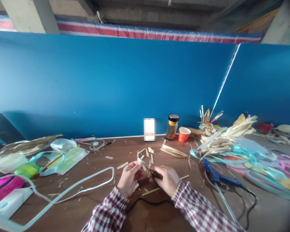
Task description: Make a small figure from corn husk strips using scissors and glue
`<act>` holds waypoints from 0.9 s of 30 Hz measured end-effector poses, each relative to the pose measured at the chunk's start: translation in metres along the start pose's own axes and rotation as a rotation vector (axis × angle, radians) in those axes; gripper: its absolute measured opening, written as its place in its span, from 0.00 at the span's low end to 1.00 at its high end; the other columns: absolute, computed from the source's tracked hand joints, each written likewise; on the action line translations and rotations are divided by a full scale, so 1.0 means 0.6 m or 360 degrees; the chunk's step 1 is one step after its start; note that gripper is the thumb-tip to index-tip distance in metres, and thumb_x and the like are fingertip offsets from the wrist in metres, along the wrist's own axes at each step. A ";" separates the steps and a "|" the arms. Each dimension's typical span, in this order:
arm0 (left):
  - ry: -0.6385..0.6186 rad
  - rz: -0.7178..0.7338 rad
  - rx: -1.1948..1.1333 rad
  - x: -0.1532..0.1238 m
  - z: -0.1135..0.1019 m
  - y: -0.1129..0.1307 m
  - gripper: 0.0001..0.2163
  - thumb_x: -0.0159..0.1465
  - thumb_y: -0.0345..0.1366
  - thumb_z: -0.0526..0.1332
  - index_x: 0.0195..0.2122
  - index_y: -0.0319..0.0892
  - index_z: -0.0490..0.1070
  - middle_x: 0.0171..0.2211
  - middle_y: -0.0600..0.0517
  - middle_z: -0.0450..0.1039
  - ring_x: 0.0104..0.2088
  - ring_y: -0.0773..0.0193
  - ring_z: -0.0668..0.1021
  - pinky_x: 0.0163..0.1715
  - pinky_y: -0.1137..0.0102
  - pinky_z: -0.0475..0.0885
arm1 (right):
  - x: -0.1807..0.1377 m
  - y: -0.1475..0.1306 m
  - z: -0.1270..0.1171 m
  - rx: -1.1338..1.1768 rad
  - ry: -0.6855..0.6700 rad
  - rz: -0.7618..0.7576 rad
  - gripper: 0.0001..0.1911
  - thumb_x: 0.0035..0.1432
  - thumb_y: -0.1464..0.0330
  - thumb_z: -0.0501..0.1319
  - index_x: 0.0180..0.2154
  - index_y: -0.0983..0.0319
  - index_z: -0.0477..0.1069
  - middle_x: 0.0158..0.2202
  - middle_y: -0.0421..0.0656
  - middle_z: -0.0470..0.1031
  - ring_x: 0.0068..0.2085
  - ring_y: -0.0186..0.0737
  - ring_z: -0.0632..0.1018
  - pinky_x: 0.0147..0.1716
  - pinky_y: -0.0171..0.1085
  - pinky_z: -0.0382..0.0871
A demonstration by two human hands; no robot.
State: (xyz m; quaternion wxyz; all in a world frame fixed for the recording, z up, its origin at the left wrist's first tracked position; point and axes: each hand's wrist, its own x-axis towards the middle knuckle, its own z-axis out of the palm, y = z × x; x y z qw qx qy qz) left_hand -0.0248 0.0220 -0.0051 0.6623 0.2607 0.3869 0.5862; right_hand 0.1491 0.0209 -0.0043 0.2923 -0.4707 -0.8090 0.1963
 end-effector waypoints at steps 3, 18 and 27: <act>0.0001 0.0009 -0.0014 0.002 -0.001 -0.002 0.09 0.49 0.34 0.69 0.26 0.37 0.70 0.21 0.56 0.67 0.21 0.76 0.70 0.21 0.81 0.69 | 0.001 0.002 0.007 0.0322 0.0022 0.0040 0.14 0.54 0.61 0.60 0.42 0.57 0.73 0.32 0.41 0.77 0.34 0.39 0.77 0.34 0.35 0.70; 0.0221 0.0079 0.0212 0.006 -0.013 0.029 0.08 0.51 0.36 0.67 0.28 0.39 0.71 0.22 0.55 0.70 0.18 0.75 0.70 0.17 0.80 0.66 | 0.007 0.020 0.007 0.0264 0.0341 -0.0014 0.14 0.52 0.70 0.59 0.43 0.60 0.70 0.38 0.44 0.76 0.39 0.41 0.77 0.40 0.38 0.71; 0.0711 0.0706 0.1791 0.040 -0.105 0.092 0.05 0.46 0.32 0.66 0.26 0.47 0.77 0.25 0.51 0.76 0.29 0.60 0.75 0.27 0.73 0.64 | 0.007 0.031 0.010 0.0004 0.0324 0.0012 0.15 0.52 0.66 0.61 0.44 0.59 0.70 0.40 0.43 0.76 0.39 0.40 0.76 0.40 0.37 0.69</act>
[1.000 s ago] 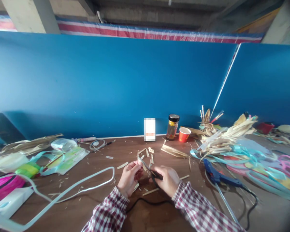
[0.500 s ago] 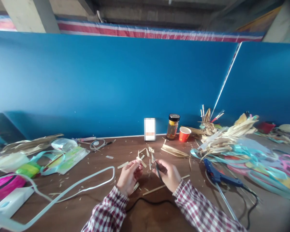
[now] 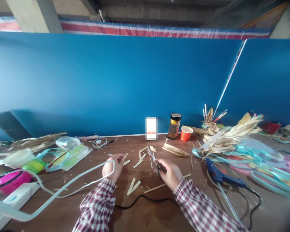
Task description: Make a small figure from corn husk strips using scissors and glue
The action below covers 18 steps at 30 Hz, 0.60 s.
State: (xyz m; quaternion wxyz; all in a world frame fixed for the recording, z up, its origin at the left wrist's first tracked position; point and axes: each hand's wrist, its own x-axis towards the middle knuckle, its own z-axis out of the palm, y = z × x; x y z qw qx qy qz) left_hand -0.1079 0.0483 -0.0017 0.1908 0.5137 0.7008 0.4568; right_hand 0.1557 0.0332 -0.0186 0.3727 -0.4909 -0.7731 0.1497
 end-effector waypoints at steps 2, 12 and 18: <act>-0.0003 0.0010 0.0088 0.002 -0.002 -0.009 0.07 0.46 0.31 0.66 0.27 0.47 0.77 0.26 0.50 0.77 0.31 0.59 0.75 0.29 0.72 0.63 | -0.001 0.000 0.002 -0.0027 -0.0027 0.0006 0.16 0.52 0.64 0.61 0.44 0.58 0.69 0.40 0.43 0.75 0.38 0.40 0.76 0.39 0.37 0.69; 0.0077 0.0059 -0.0305 0.008 0.009 -0.017 0.06 0.52 0.38 0.62 0.30 0.43 0.71 0.25 0.51 0.75 0.27 0.61 0.75 0.26 0.71 0.66 | 0.013 0.027 -0.038 -0.0718 -0.0015 0.0262 0.22 0.47 0.65 0.64 0.46 0.58 0.65 0.38 0.45 0.74 0.39 0.47 0.75 0.33 0.39 0.66; 0.0035 -0.0055 -0.0607 0.004 0.024 -0.019 0.11 0.52 0.38 0.62 0.35 0.42 0.67 0.25 0.52 0.74 0.22 0.64 0.76 0.20 0.73 0.68 | 0.031 0.070 -0.053 -0.0740 0.0007 0.0443 0.09 0.48 0.61 0.63 0.30 0.58 0.69 0.33 0.42 0.74 0.38 0.46 0.75 0.34 0.39 0.65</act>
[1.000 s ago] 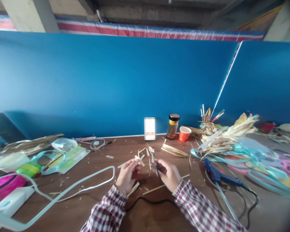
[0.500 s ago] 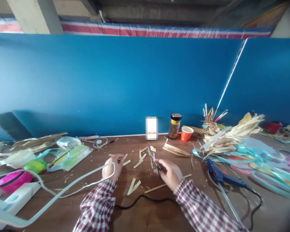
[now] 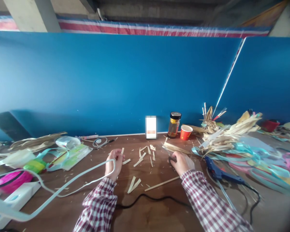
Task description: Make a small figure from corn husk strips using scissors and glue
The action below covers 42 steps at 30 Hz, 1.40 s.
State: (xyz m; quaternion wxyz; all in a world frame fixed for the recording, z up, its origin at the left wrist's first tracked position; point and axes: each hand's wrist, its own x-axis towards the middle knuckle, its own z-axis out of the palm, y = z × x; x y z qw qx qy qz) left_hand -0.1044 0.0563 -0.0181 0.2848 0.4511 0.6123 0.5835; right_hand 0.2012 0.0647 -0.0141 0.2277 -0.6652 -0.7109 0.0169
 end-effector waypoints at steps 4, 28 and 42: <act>-0.0027 0.0003 0.0023 -0.012 0.014 0.005 0.12 0.51 0.33 0.63 0.37 0.42 0.67 0.25 0.52 0.76 0.24 0.64 0.77 0.20 0.74 0.69 | 0.012 0.018 0.013 0.0171 -0.0060 -0.0007 0.12 0.47 0.63 0.64 0.34 0.61 0.70 0.37 0.44 0.74 0.42 0.45 0.74 0.41 0.40 0.66; -0.0319 0.0234 0.0176 -0.039 0.053 -0.017 0.14 0.56 0.45 0.57 0.34 0.40 0.73 0.27 0.49 0.76 0.25 0.61 0.77 0.26 0.69 0.72 | 0.024 0.016 -0.064 -0.0251 -0.0370 -0.0411 0.14 0.49 0.74 0.62 0.40 0.61 0.71 0.42 0.46 0.73 0.44 0.44 0.74 0.42 0.38 0.64; -0.0458 -0.0223 -0.0445 -0.058 0.069 0.011 0.16 0.49 0.45 0.64 0.31 0.37 0.73 0.23 0.52 0.74 0.21 0.69 0.73 0.21 0.74 0.69 | -0.056 -0.050 -0.038 -0.0173 -0.0641 -0.0871 0.04 0.51 0.66 0.63 0.31 0.59 0.74 0.33 0.43 0.73 0.39 0.41 0.72 0.36 0.35 0.62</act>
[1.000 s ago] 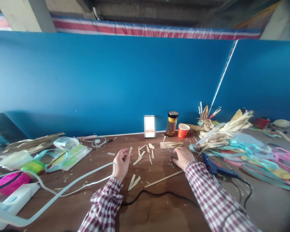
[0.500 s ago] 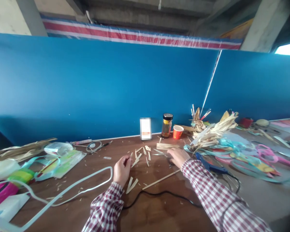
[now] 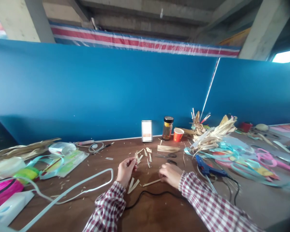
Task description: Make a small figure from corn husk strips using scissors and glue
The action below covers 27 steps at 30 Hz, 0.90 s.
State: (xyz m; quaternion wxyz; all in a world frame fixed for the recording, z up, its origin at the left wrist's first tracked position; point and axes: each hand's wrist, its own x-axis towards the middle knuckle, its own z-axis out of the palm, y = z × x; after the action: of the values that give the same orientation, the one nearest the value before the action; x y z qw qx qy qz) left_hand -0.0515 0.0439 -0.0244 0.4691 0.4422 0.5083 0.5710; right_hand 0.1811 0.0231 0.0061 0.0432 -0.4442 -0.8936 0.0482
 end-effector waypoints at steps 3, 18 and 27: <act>-0.0041 -0.0107 -0.0151 -0.005 0.005 0.005 0.16 0.49 0.45 0.65 0.30 0.37 0.71 0.22 0.54 0.72 0.19 0.72 0.71 0.19 0.77 0.66 | 0.016 0.002 -0.007 -0.0024 0.0058 0.0055 0.05 0.56 0.70 0.57 0.33 0.61 0.72 0.33 0.44 0.74 0.38 0.39 0.73 0.37 0.34 0.61; -0.0258 -0.0217 -0.0203 -0.016 0.020 0.008 0.14 0.49 0.43 0.65 0.30 0.38 0.68 0.20 0.55 0.71 0.17 0.74 0.69 0.16 0.79 0.63 | 0.102 -0.069 0.011 0.0283 0.0669 0.0179 0.12 0.63 0.67 0.51 0.35 0.57 0.72 0.32 0.40 0.74 0.32 0.35 0.74 0.28 0.30 0.61; -0.0345 -0.0168 -0.0037 -0.025 0.030 0.007 0.16 0.51 0.47 0.63 0.26 0.38 0.68 0.21 0.54 0.71 0.18 0.73 0.69 0.16 0.78 0.63 | 0.076 -0.072 0.006 0.0282 0.0606 0.0214 0.16 0.61 0.64 0.52 0.51 0.55 0.64 0.39 0.42 0.76 0.38 0.39 0.76 0.33 0.32 0.64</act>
State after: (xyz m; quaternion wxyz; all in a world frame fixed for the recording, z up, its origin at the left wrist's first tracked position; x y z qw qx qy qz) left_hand -0.0314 0.0321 -0.0190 0.5557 0.4686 0.4706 0.5002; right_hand 0.1192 0.0331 0.0097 0.2468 -0.4983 -0.8300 0.0446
